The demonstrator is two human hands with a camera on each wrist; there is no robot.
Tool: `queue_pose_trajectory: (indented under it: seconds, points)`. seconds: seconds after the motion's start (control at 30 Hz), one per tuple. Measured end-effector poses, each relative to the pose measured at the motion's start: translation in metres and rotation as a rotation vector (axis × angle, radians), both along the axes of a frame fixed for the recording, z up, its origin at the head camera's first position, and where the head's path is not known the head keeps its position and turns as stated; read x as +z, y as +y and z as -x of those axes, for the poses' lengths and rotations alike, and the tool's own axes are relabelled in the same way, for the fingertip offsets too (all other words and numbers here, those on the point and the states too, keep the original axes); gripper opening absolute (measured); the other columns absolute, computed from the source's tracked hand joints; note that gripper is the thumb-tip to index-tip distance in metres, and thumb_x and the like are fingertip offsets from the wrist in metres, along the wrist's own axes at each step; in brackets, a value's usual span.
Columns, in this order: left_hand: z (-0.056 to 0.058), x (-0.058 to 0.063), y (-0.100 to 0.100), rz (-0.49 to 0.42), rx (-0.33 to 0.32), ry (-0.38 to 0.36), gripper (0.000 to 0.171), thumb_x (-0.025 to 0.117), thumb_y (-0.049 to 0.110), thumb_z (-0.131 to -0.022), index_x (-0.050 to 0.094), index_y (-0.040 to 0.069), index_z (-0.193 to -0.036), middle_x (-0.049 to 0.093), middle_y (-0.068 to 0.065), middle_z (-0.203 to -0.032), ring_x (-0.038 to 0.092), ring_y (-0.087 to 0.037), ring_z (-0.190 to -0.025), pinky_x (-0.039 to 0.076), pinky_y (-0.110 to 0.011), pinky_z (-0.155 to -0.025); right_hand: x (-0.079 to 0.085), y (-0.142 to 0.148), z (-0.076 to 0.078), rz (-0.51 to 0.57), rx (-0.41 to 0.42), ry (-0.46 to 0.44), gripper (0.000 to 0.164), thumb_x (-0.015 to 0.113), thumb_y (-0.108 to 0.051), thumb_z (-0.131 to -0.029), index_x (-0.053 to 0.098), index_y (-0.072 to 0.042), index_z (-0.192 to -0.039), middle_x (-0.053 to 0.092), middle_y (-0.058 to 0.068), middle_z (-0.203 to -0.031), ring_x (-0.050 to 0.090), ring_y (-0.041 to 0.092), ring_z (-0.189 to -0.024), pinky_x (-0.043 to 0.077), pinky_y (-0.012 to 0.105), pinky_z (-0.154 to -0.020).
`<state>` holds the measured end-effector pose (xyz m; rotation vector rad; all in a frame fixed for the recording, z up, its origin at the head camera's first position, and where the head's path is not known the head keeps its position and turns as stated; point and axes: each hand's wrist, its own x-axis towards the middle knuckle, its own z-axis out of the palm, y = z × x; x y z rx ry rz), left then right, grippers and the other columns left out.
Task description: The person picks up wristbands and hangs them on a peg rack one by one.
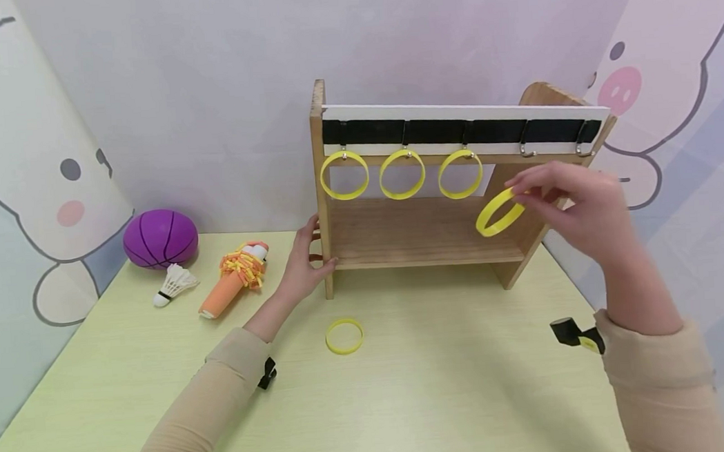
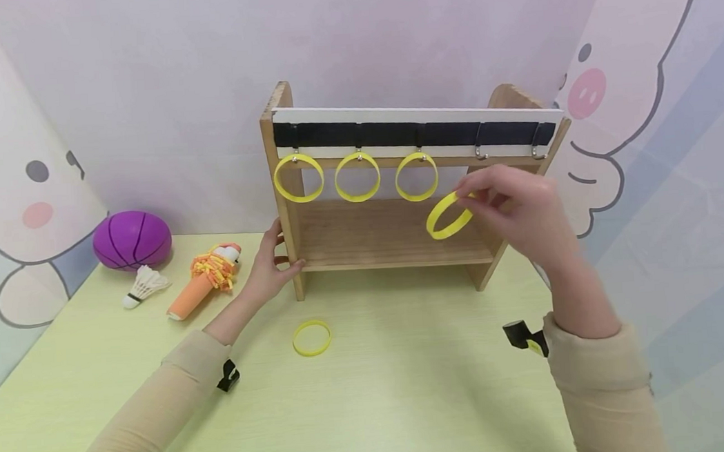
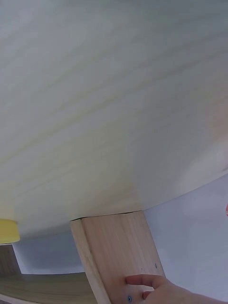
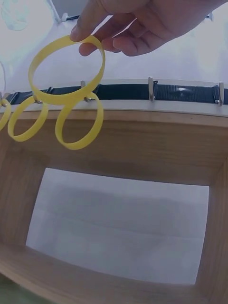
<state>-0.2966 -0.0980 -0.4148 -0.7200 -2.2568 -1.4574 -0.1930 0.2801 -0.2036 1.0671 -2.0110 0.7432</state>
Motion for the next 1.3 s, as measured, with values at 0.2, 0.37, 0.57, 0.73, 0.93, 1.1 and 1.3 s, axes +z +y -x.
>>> queue_pose_trajectory:
  seconds: [0.2,0.37,0.57,0.73,0.93,1.1,1.3]
  points:
    - [0.0,0.0,-0.001,0.004,-0.001,0.001,0.092,0.072,0.005,-0.081,0.015,0.025,-0.151,0.032,-0.013,-0.142,0.043,-0.031,-0.124,0.057,-0.045,-0.078,0.009,0.01,0.009,0.078,-0.151,0.043,0.022,0.07,0.019,-0.07,0.069,0.008,-0.089,0.07,0.0,-0.09,0.057,-0.005,-0.074,0.046,0.006,-0.065]
    - [-0.001,0.0,-0.001,0.02,0.011,-0.009,0.093,0.072,0.005,-0.081,0.014,0.026,-0.151,0.032,-0.015,-0.141,0.043,-0.029,-0.124,0.057,-0.041,-0.079,0.01,0.015,0.018,0.149,-0.35,0.013,0.018,0.069,0.007,-0.079,0.07,0.003,-0.097,0.069,-0.004,-0.092,0.054,-0.008,-0.077,0.044,0.004,-0.068]
    - [-0.001,0.0,-0.001,0.022,0.01,-0.006,0.094,0.071,0.005,-0.081,0.013,0.026,-0.152,0.032,-0.017,-0.141,0.043,-0.03,-0.124,0.057,-0.044,-0.079,0.006,0.019,0.031,0.225,-0.464,-0.047,0.019,0.067,-0.014,-0.087,0.07,-0.001,-0.101,0.057,-0.028,-0.087,0.052,-0.006,-0.077,0.043,0.006,-0.067]
    - [0.0,-0.001,-0.001,0.018,0.01,0.003,0.094,0.071,0.004,-0.08,0.013,0.026,-0.151,0.032,-0.016,-0.14,0.044,-0.03,-0.124,0.057,-0.044,-0.078,0.001,0.018,0.037,0.219,-0.504,-0.065,0.023,0.065,-0.022,-0.089,0.07,-0.003,-0.102,0.055,-0.029,-0.086,0.052,-0.007,-0.077,0.042,0.006,-0.066]
    - [0.0,0.0,-0.001,-0.003,-0.003,0.005,0.092,0.072,0.004,-0.08,0.016,0.023,-0.151,0.032,-0.015,-0.141,0.043,-0.031,-0.124,0.057,-0.046,-0.078,-0.003,0.017,0.039,0.204,-0.56,-0.125,0.025,0.061,-0.024,-0.091,0.069,-0.004,-0.104,0.066,0.004,-0.093,0.05,-0.008,-0.079,0.041,0.004,-0.067]
    - [-0.001,0.001,0.0,-0.009,-0.006,-0.003,0.092,0.072,0.002,-0.08,0.016,0.02,-0.151,0.032,-0.017,-0.141,0.043,-0.034,-0.124,0.056,-0.049,-0.078,-0.006,0.018,0.04,0.193,-0.546,-0.116,0.022,0.061,-0.018,-0.091,0.069,-0.003,-0.104,0.066,0.014,-0.097,0.05,-0.009,-0.078,0.041,0.003,-0.066]
    - [0.001,0.0,0.002,0.011,0.008,-0.006,0.091,0.07,-0.004,-0.08,0.015,0.01,-0.151,0.03,-0.024,-0.14,0.042,-0.039,-0.124,0.056,-0.05,-0.079,-0.004,0.019,0.034,0.192,-0.524,-0.071,0.023,0.067,-0.012,-0.087,0.07,-0.009,-0.109,0.067,0.012,-0.102,0.05,-0.011,-0.079,0.041,0.002,-0.069]
